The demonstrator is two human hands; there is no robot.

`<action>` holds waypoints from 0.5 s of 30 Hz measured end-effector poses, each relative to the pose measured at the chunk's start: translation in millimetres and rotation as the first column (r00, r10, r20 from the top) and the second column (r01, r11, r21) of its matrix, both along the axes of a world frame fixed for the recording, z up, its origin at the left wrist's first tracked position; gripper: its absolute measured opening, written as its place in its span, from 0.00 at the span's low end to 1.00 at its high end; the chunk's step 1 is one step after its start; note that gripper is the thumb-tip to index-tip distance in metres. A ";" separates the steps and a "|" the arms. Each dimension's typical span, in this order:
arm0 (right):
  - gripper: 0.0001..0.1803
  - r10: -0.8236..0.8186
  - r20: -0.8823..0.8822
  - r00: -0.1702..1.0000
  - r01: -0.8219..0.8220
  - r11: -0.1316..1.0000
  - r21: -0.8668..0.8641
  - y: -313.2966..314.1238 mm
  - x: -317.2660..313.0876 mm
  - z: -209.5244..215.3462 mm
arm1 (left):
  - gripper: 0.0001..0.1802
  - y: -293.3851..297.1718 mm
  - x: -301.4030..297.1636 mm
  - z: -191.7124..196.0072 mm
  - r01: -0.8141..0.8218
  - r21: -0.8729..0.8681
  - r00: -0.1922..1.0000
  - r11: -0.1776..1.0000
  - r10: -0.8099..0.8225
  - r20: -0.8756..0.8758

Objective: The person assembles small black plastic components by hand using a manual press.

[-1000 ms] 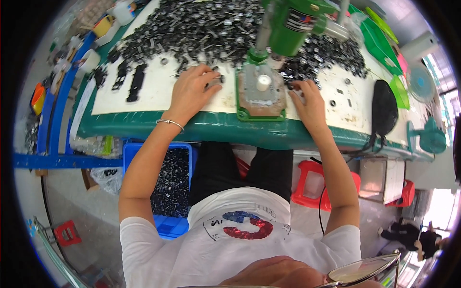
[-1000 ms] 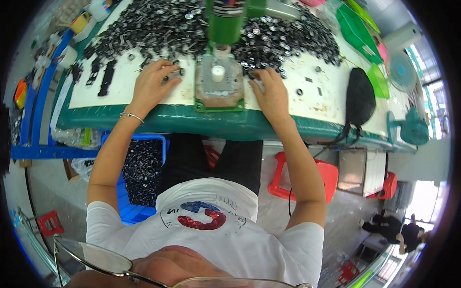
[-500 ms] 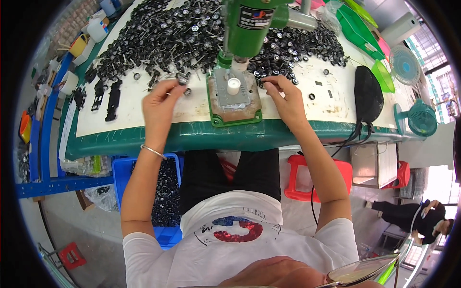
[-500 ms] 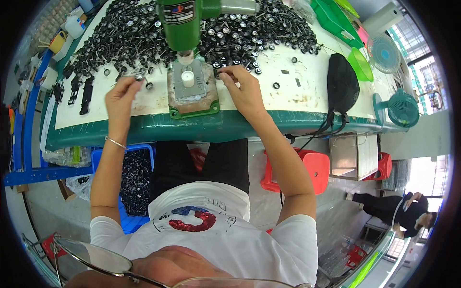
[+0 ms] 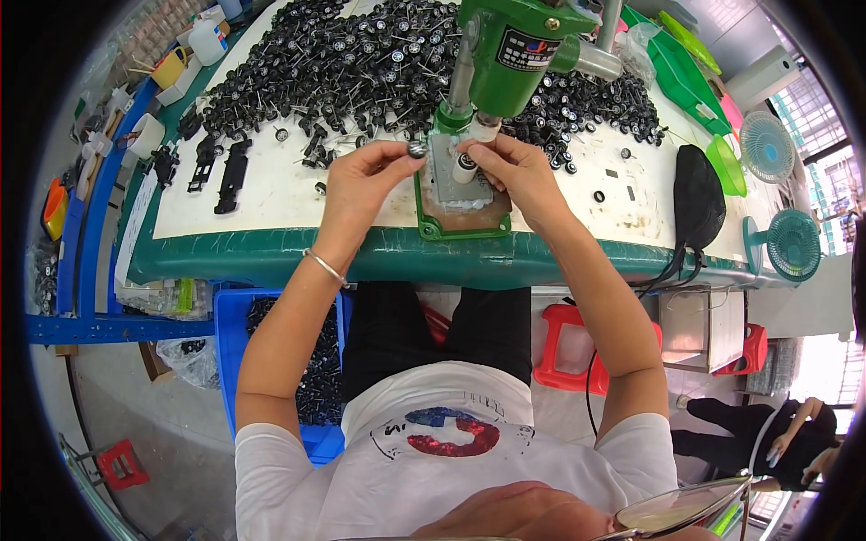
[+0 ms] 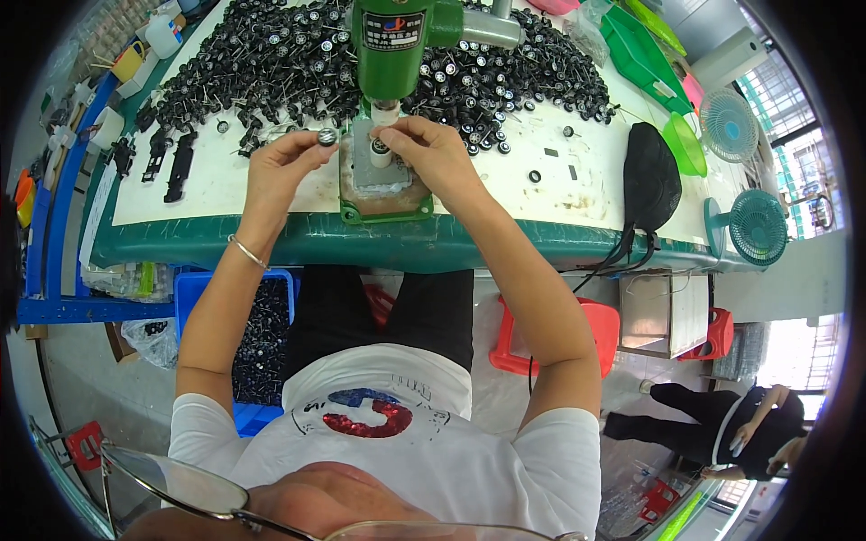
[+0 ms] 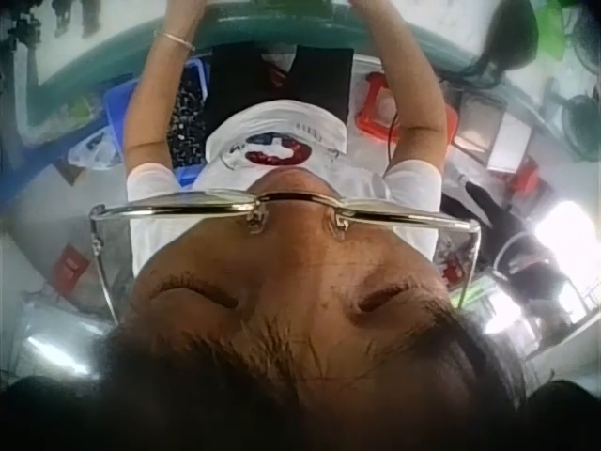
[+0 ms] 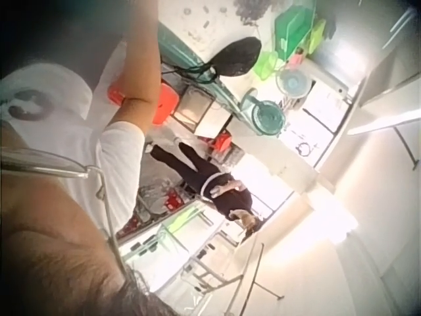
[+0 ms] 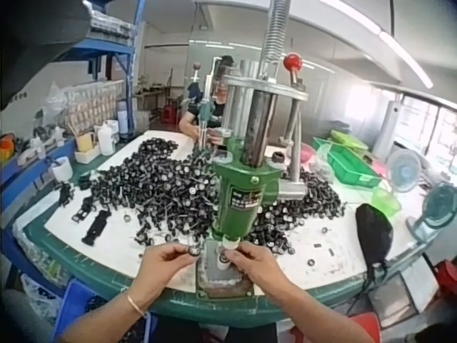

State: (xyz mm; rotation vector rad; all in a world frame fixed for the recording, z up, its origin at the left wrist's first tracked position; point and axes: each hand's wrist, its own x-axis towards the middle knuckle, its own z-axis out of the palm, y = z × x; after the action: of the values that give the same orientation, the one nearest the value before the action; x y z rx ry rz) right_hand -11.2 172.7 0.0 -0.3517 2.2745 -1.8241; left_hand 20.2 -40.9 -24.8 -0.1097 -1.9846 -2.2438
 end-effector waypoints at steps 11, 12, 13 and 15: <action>0.15 -0.252 -0.177 0.952 0.151 0.884 -0.443 61.0 -40.4 45.2 | 0.08 40.3 -17.0 19.2 0.118 -0.181 0.974 0.976 -0.149 -0.172; 0.14 -0.260 -0.199 0.945 0.139 0.869 -0.475 62.4 -45.2 56.4 | 0.08 42.0 -18.4 18.7 0.134 -0.161 0.974 0.978 -0.161 -0.163; 0.14 -0.273 -0.203 0.940 0.136 0.847 -0.513 64.5 -49.5 71.0 | 0.08 44.5 -18.5 19.9 0.133 -0.161 0.973 0.978 -0.160 -0.164; 0.16 -0.339 -0.219 0.915 0.168 0.813 -0.558 58.8 -61.0 105.6 | 0.07 51.2 -19.0 22.2 0.164 -0.045 0.981 0.985 -0.167 -0.097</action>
State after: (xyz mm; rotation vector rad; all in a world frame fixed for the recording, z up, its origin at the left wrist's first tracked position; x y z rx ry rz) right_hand -72.2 231.5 105.6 -0.4578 2.0251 -2.7217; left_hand 1.2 10.2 -2.6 -0.3984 -2.0324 -2.2491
